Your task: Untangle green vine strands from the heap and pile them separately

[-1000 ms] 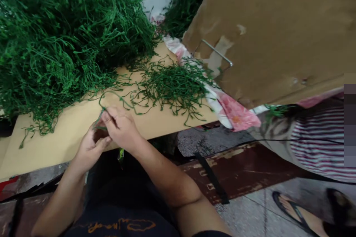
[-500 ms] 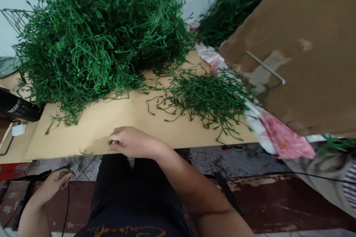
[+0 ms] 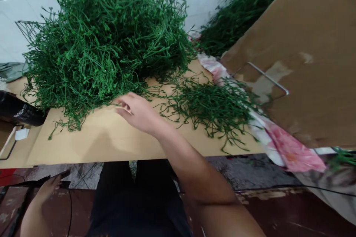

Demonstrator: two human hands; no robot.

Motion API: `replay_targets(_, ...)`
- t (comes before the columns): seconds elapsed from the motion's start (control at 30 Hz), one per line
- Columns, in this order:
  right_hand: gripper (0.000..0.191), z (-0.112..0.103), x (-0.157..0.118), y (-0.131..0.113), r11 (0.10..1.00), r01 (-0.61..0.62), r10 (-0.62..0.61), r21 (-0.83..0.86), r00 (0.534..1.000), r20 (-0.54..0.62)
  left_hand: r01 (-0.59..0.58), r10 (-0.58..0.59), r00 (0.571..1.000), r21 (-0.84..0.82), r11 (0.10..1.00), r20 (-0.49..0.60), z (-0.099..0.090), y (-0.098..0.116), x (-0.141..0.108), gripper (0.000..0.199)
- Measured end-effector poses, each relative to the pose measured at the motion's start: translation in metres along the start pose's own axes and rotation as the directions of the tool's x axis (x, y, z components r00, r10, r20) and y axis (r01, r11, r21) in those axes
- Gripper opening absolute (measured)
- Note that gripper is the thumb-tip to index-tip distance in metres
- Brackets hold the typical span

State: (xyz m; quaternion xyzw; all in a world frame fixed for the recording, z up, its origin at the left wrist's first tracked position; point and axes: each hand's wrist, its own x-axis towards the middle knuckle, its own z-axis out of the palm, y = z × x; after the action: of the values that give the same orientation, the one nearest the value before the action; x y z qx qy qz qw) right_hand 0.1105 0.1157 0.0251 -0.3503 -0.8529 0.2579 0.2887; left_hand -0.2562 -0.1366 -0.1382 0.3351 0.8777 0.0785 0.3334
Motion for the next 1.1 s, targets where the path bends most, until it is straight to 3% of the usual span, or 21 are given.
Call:
replay_targets(0.07,0.038,0.007,0.031,-0.005,0.996,0.005,-0.020,-0.091,0.986,-0.167,-0.025,0.041,0.991,-0.125,0.992,0.124,-0.011,0.030,-0.019,0.052)
replay_targets(0.13,0.042,0.018,0.060,-0.009,0.982,-0.014,-0.035,-0.188,0.966,-0.255,-0.166,0.197,0.960,-0.162,0.973,0.197,-0.017,0.064,-0.044,0.057)
replay_targets(0.23,0.024,0.036,0.082,-0.012,0.963,-0.010,-0.051,-0.271,0.975,-0.217,-0.398,0.440,0.838,-0.192,0.897,0.322,-0.022,0.115,-0.079,0.050)
replay_targets(0.3,0.029,0.047,0.079,-0.012,0.963,0.054,-0.103,-0.264,0.979,-0.174,-0.491,0.533,0.776,-0.209,0.846,0.337,-0.025,0.144,-0.092,0.041)
replay_targets(0.4,0.032,0.054,0.057,-0.013,0.954,0.215,-0.253,-0.208,0.951,-0.175,-0.601,0.671,0.707,-0.310,0.736,0.222,-0.030,0.181,-0.095,0.034)
replay_targets(0.47,0.029,0.052,0.038,-0.013,0.943,0.292,-0.321,-0.162,0.926,-0.199,-0.643,0.715,0.695,-0.384,0.663,0.072,-0.033,0.204,-0.089,0.033)
replay_targets(0.57,0.028,0.046,0.009,-0.017,0.954,0.290,-0.299,-0.074,0.918,-0.259,-0.705,0.716,0.667,-0.485,0.518,-0.205,-0.032,0.239,-0.076,0.034)
replay_targets(0.63,0.027,0.046,-0.011,-0.019,0.963,0.268,-0.262,-0.019,0.922,-0.286,-0.698,0.685,0.663,-0.579,0.422,-0.300,-0.026,0.258,-0.068,0.040)
replay_targets(0.7,0.024,0.052,-0.029,-0.021,0.958,0.286,-0.271,0.022,0.926,-0.265,-0.666,0.665,0.676,-0.651,0.364,-0.319,-0.018,0.273,-0.060,0.047)
replay_targets(0.83,0.020,0.066,-0.057,-0.019,0.946,0.315,-0.297,0.074,0.936,-0.191,-0.583,0.647,0.728,-0.700,0.413,-0.225,0.000,0.292,-0.048,0.061)
replay_targets(0.97,0.019,0.062,-0.071,-0.016,0.955,0.250,-0.219,0.161,0.957,-0.190,-0.520,0.581,0.789,-0.721,0.458,-0.200,0.009,0.298,-0.042,0.054)
replay_targets(1.1,0.019,0.046,-0.079,-0.011,0.934,0.212,-0.184,0.289,0.976,-0.119,-0.493,0.620,0.769,-0.761,0.421,-0.155,0.019,0.293,-0.051,0.047)
